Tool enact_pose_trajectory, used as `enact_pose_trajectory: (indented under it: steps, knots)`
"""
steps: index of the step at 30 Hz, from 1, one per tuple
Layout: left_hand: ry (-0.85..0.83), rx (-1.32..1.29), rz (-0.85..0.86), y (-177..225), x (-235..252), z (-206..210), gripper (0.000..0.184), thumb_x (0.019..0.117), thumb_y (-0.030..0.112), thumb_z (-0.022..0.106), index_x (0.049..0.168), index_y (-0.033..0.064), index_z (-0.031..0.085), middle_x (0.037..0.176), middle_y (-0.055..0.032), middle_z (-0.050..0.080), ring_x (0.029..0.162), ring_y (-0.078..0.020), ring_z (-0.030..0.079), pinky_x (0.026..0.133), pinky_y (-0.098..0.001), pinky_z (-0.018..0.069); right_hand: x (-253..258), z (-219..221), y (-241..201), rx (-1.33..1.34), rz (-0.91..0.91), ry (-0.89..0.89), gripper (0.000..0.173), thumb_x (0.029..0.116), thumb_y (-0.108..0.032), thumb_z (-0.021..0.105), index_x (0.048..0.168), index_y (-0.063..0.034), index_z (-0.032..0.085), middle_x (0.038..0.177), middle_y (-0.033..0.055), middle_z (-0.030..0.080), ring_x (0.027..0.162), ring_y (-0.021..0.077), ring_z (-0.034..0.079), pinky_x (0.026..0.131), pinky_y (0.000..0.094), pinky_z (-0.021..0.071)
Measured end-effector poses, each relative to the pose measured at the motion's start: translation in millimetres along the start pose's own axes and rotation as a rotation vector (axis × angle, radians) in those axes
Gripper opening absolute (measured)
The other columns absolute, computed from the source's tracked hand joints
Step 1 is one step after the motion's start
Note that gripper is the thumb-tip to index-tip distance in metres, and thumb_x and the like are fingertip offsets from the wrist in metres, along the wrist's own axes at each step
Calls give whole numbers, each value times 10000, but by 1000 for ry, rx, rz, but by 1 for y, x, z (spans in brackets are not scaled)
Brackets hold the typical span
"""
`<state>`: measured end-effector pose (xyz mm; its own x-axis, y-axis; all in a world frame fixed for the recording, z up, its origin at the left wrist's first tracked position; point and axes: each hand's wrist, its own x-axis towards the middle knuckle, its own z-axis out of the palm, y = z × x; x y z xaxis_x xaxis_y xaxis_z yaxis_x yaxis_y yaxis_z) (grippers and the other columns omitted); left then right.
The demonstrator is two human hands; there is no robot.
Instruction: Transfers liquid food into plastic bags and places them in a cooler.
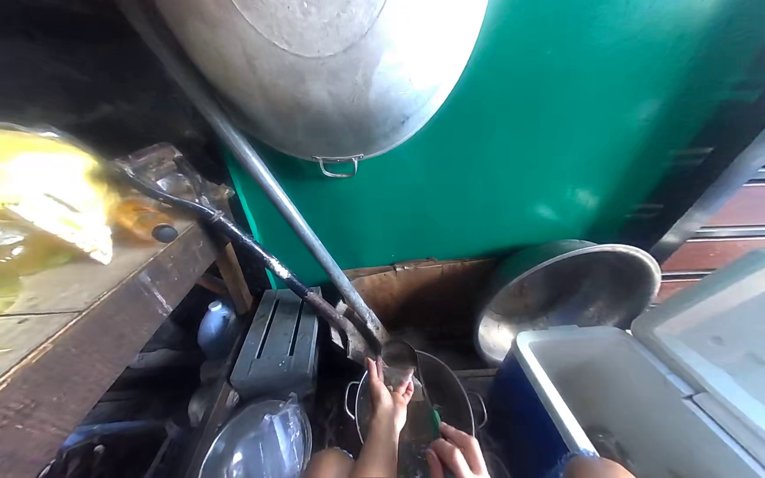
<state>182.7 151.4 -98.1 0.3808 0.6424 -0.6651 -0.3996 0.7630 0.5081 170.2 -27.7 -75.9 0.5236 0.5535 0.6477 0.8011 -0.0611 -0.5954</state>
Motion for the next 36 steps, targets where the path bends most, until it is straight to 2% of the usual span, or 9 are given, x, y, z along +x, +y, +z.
enact_pose_trajectory:
  steps: [4,8,12,18,22,24,26,29,36]
  knots:
    - [-6,11,-26,9,-1,-3,588,1067,565,381,1518,194,448,1475,-183,481,1026,-312,625,808,-399,535,-16,-1,21,23,-38,9,117,941,-133,713,935,-16,703,1115,257,661,1090,209,671,961,220,533]
    - [-13,320,18,11,9,-19,395,1080,313,519,1412,101,547,1156,-175,644,817,-211,615,717,-332,508,-17,11,48,-4,96,-27,107,920,-114,719,944,-10,732,1142,258,673,1079,266,695,900,294,584]
    - [-3,554,185,19,8,-33,360,1085,306,526,1347,82,629,1188,-175,657,796,-217,641,678,-341,525,-35,30,73,17,198,-199,123,932,-117,709,967,-4,745,1158,248,686,1049,326,715,854,411,615]
    - [-69,703,470,33,7,-44,305,1074,228,549,1273,47,694,1378,-208,581,889,-255,709,732,-409,618,-65,61,80,46,216,-435,170,965,-159,686,1008,-7,748,1178,256,681,1005,353,727,832,449,622]
    - [-56,846,545,36,12,-52,300,1064,269,567,1256,100,724,1455,-229,522,840,-222,717,701,-363,617,-66,76,77,67,389,-404,203,962,-168,677,1048,-2,756,1121,240,685,999,351,712,859,470,604]
    - [-49,941,550,38,14,-56,309,1068,286,557,1270,120,722,1507,-232,490,935,-256,732,775,-396,626,-60,78,79,105,584,-299,228,965,-170,673,1067,22,744,1064,241,689,999,368,688,900,506,567]
    - [-35,1005,548,40,16,-59,311,1073,279,545,1272,115,720,1459,-210,547,991,-270,727,824,-428,624,-54,76,85,153,772,-211,248,984,-181,663,1093,35,720,1048,242,685,958,355,690,876,516,568]
    - [-16,1050,519,39,17,-60,315,1085,264,516,1266,102,716,1339,-173,624,908,-249,724,791,-429,616,-47,66,95,211,916,-138,230,999,-179,636,1087,23,703,982,201,683,791,283,703,749,473,603]
    - [40,1072,401,35,12,-56,335,1095,300,501,1281,110,705,1196,-140,705,799,-231,720,735,-419,607,-7,25,98,191,931,-41,198,1002,-200,627,1047,-26,711,907,125,720,710,219,719,689,438,629]
